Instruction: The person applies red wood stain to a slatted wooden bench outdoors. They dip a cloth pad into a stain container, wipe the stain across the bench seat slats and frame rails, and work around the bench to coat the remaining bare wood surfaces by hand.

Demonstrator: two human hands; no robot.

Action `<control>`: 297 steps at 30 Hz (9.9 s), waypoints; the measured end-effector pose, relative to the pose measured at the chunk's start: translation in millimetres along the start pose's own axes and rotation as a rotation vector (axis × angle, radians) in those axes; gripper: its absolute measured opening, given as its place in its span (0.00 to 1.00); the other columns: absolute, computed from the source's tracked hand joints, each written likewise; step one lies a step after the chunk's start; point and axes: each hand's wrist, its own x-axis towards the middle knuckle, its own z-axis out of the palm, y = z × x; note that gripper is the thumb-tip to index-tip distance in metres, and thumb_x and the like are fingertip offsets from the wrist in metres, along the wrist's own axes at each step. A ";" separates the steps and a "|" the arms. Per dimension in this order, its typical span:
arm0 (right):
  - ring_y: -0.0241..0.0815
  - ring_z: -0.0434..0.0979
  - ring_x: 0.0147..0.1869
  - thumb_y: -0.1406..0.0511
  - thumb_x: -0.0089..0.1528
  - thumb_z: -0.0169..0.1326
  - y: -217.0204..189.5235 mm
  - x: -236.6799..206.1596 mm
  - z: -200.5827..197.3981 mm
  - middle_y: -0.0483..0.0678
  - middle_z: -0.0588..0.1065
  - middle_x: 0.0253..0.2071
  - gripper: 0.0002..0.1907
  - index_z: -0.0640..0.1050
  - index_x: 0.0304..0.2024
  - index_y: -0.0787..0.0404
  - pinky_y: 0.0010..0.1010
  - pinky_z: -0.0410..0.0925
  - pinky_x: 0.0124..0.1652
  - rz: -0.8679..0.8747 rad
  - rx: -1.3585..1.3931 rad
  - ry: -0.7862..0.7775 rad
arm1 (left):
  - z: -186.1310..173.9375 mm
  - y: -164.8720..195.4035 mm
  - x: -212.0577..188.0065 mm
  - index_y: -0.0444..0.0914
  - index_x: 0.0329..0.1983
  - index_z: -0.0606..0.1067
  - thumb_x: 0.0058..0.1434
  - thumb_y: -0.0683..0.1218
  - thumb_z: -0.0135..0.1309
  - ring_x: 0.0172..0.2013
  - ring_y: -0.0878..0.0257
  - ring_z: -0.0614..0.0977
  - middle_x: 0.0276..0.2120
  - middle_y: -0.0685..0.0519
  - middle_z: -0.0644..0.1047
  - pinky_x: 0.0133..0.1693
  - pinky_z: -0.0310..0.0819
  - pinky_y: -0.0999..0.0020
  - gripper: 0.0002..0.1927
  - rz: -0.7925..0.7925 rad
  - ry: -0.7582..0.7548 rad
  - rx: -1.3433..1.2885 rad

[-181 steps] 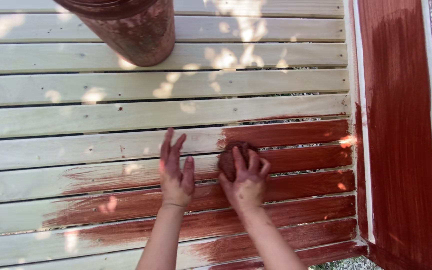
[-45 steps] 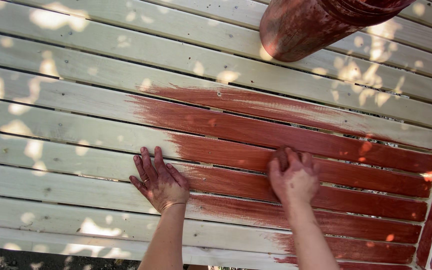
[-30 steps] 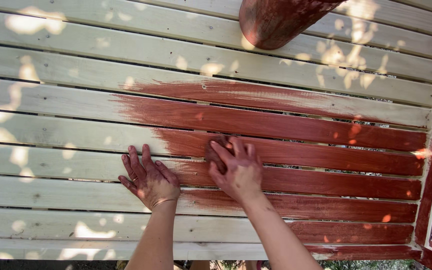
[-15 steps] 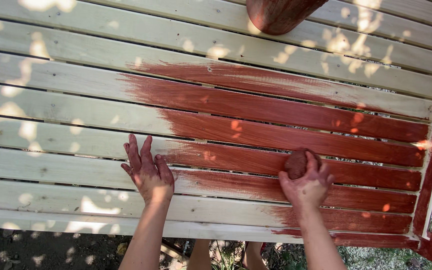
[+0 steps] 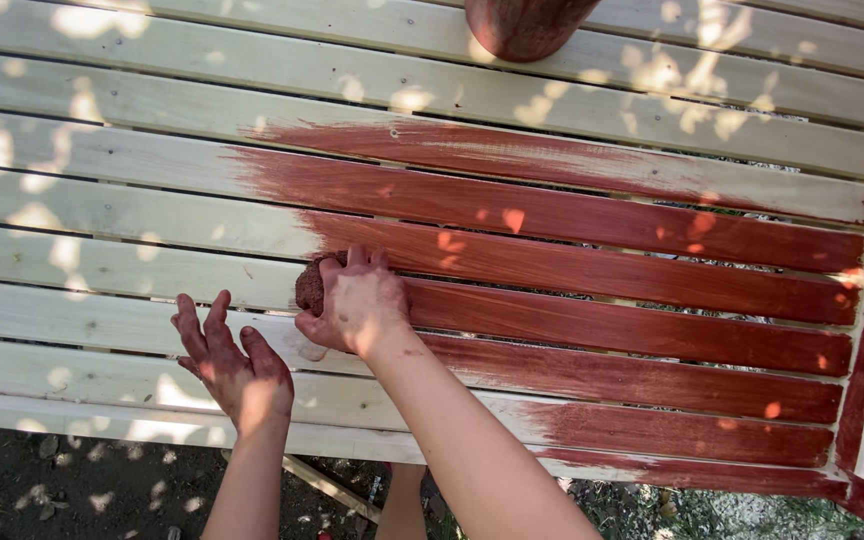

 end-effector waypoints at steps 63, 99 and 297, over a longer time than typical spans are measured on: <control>0.59 0.62 0.60 0.48 0.50 0.66 450.5 -331.6 109.6 0.57 0.57 0.66 0.45 0.63 0.69 0.26 0.46 0.72 0.55 0.249 -0.375 0.234 | 106.5 54.9 -176.5 0.50 0.77 0.57 0.65 0.45 0.44 0.77 0.51 0.48 0.78 0.51 0.50 0.70 0.31 0.33 0.34 0.205 -0.249 0.321; 0.59 0.58 0.72 0.58 0.48 0.69 475.0 -367.1 121.8 0.51 0.59 0.72 0.38 0.72 0.59 0.23 0.52 0.66 0.66 0.334 -0.076 0.528 | 125.0 105.0 -245.8 0.43 0.75 0.55 0.62 0.53 0.44 0.76 0.49 0.44 0.77 0.47 0.49 0.69 0.29 0.35 0.37 0.259 -0.337 0.207; 0.54 0.77 0.50 0.51 0.51 0.67 -959.4 54.6 -291.1 0.53 0.73 0.43 0.31 0.80 0.58 0.39 0.44 0.72 0.48 -0.844 0.202 0.522 | -807.5 -231.8 469.9 0.36 0.52 0.73 0.58 0.36 0.42 0.45 0.57 0.79 0.49 0.47 0.74 0.46 0.75 0.59 0.19 -0.025 0.766 -0.470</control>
